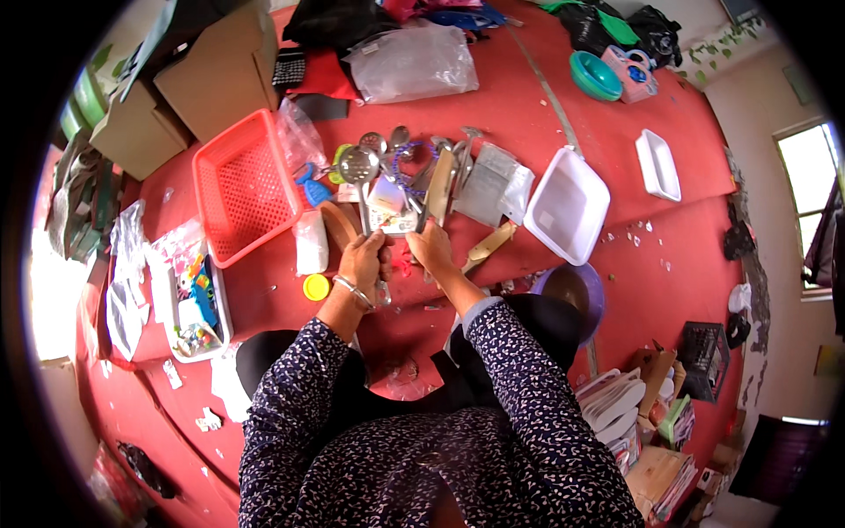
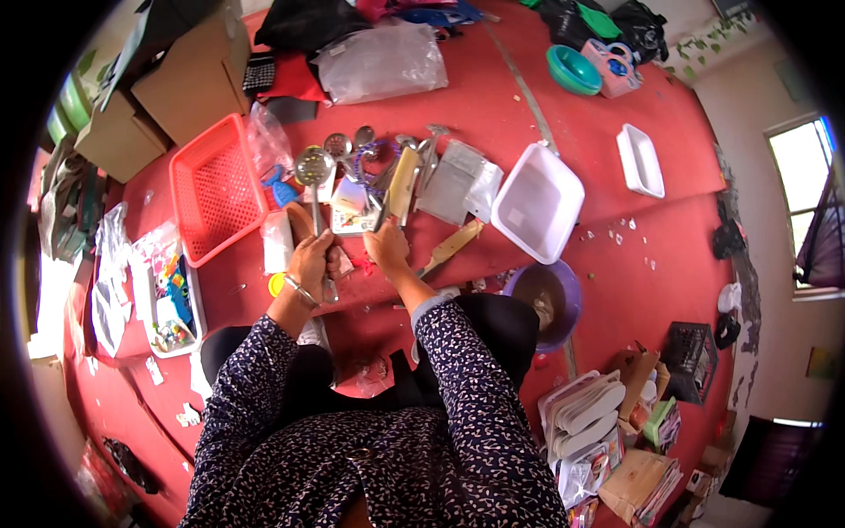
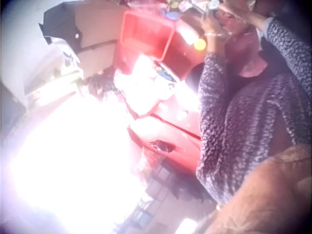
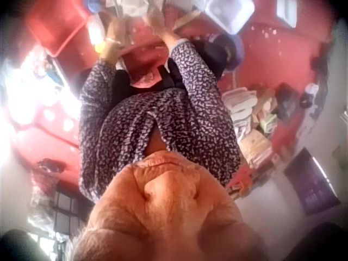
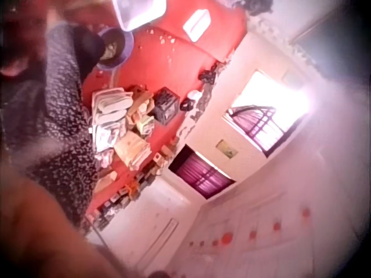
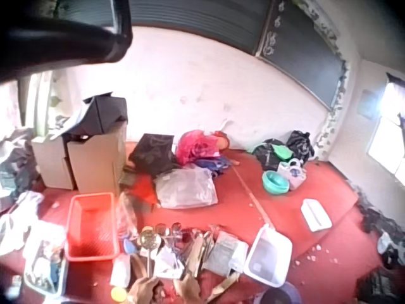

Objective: The person sorts various household items on a red floor. They handle white shoe insoles, placing them into a red basket, and then sort metal kitchen utensils like ladles and spoons into the same basket. Finally, they place a small item into a clear plastic bag.

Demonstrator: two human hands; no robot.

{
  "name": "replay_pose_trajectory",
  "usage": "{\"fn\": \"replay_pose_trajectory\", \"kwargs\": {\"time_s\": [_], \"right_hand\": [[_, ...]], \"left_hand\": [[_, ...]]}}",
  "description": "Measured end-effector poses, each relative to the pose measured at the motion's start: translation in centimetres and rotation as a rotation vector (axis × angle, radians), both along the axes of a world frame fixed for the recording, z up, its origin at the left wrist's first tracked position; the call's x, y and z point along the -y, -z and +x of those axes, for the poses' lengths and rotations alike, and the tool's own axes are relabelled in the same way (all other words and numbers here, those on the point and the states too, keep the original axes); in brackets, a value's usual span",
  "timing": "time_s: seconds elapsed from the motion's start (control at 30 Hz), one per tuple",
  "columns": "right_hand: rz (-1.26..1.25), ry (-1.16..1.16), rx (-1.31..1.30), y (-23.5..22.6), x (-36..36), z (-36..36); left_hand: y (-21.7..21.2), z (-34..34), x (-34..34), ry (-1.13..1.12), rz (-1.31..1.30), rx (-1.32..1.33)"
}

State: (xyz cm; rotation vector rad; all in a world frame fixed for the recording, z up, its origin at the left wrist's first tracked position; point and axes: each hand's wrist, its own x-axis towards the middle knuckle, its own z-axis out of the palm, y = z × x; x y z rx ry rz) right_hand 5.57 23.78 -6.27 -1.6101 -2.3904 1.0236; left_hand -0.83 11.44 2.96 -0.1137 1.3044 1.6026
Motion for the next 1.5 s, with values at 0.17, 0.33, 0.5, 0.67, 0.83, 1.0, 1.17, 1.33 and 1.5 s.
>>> {"fn": "replay_pose_trajectory", "kwargs": {"time_s": [0.17, 0.33, 0.5, 0.67, 0.83, 1.0, 1.17, 1.33, 1.5], "right_hand": [[-0.725, 0.307, -0.66, -5.1, -2.9, 0.5], [-1.157, 0.235, -1.055, -10.7, -5.1, 5.4], [-1.071, 0.039, -1.212, -13.8, -2.6, 7.5], [-1.114, -0.173, -1.226, -14.1, -2.6, 7.4], [-0.842, -0.186, -1.105, -14.6, -1.3, 6.4], [-0.223, -0.305, -0.83, -14.5, -0.4, 5.6], [0.605, -0.455, -0.444, -14.3, 0.5, 5.1], [0.701, -0.431, -0.239, -13.9, 0.8, 5.3], [0.662, -0.24, -0.31, -13.8, -1.1, 6.1]], "left_hand": [[-0.1, -0.3, -0.7, -0.008, 0.056, -0.025], [-1.3, 0.0, 0.0, -0.035, 0.019, -0.019], [0.3, 0.0, -0.4, -0.038, 0.123, -0.031], [-0.2, 0.6, -0.1, -0.015, 0.162, -0.177], [-1.1, 0.5, 0.0, -0.003, 0.168, -0.127], [-1.4, 1.0, 0.1, 0.031, 0.216, -0.008], [-1.9, 1.2, 0.5, 0.106, 0.304, 0.119], [-2.6, 1.1, 0.8, 0.226, 0.42, 0.196], [-1.5, 0.6, 0.2, 0.152, 0.317, 0.197]]}}
